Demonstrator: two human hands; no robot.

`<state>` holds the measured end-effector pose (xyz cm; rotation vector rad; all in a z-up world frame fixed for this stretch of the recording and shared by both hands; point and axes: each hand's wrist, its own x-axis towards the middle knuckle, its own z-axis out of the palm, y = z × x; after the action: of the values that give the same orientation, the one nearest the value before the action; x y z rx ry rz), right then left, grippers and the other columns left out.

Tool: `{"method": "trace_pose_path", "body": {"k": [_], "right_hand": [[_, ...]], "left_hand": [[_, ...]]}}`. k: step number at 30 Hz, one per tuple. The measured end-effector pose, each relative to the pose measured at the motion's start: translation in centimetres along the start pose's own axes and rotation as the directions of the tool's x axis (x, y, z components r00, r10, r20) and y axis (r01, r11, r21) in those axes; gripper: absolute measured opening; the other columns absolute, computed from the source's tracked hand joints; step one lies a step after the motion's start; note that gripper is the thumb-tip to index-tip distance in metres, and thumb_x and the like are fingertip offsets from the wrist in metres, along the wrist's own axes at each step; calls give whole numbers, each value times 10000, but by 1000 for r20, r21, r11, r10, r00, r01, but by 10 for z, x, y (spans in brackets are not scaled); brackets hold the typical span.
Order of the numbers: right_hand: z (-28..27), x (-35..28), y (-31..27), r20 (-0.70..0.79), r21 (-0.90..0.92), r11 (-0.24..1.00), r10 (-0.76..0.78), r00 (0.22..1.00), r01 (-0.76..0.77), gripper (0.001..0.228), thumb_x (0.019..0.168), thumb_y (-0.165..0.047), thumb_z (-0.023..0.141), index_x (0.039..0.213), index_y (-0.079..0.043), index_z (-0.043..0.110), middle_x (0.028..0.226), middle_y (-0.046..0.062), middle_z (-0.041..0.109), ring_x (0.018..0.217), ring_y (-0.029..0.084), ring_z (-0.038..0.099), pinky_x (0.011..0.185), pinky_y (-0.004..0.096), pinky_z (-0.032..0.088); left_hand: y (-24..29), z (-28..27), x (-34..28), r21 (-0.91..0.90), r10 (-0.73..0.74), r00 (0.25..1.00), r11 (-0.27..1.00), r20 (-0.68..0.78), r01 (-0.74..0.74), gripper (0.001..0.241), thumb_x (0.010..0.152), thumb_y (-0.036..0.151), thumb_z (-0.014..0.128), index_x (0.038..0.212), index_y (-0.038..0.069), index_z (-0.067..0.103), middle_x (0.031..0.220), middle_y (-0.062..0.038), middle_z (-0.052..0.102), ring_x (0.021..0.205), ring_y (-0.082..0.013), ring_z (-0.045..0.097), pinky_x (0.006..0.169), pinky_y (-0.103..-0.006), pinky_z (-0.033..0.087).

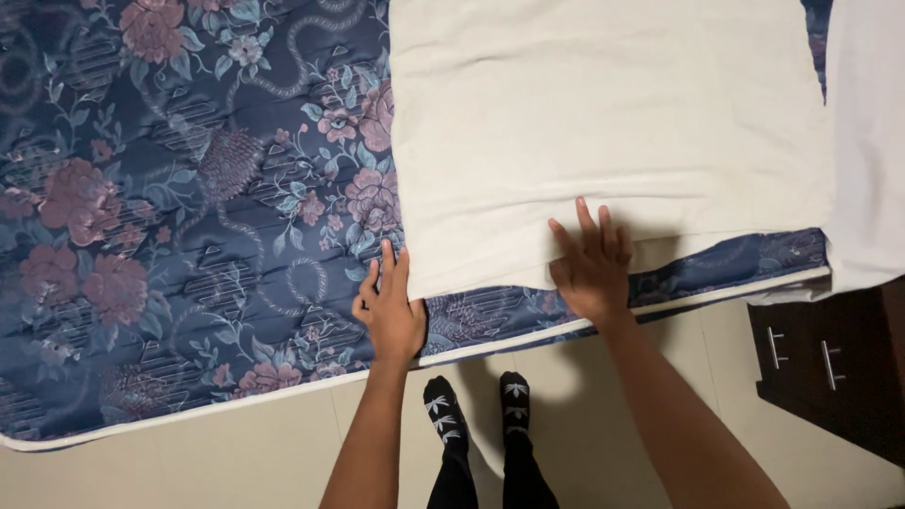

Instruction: The person folds a white towel on a bed with a floral-patterned sheet. They smooth the fabric, fold it in half multiple times, and roll it into a compact bundle. The person then picks up another white cloth and begins to fold it.

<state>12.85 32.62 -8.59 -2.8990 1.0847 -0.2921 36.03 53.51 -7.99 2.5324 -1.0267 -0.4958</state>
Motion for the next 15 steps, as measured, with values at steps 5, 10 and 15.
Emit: {"method": "trace_pose_path", "body": {"k": [5, 10, 15], "right_hand": [[-4, 0, 1, -10, 8, 1000, -15, 1000, 15, 601, 967, -334, 573, 1560, -272, 496, 1717, 121, 308, 1579, 360, 260, 1268, 535, 162], [-17, -1, -4, 22, 112, 989, 96, 995, -98, 701, 894, -339, 616, 1568, -271, 436, 1718, 146, 234, 1576, 432, 193, 1255, 583, 166], [-12, -3, 0, 135, 60, 991, 109, 985, -118, 746, 898, -356, 642, 1590, -286, 374, 1732, 131, 143, 1579, 450, 149, 1238, 620, 162]], "left_hand": [[8, -12, 1, -96, 2, 1000, 995, -27, -5, 717, 833, 100, 635, 1522, 202, 463, 1691, -24, 256, 1443, -327, 322, 1118, -514, 183], [5, -18, -17, -29, -7, 997, 1000, -80, 5, 734, 822, 54, 628, 1524, 191, 465, 1698, -34, 273, 1440, -302, 377, 1139, -536, 227], [-7, -3, -51, 151, 174, 982, 975, -73, -162, 868, 757, -34, 681, 1560, 184, 432, 1683, -56, 301, 1484, -271, 372, 1039, -522, 315]]}}
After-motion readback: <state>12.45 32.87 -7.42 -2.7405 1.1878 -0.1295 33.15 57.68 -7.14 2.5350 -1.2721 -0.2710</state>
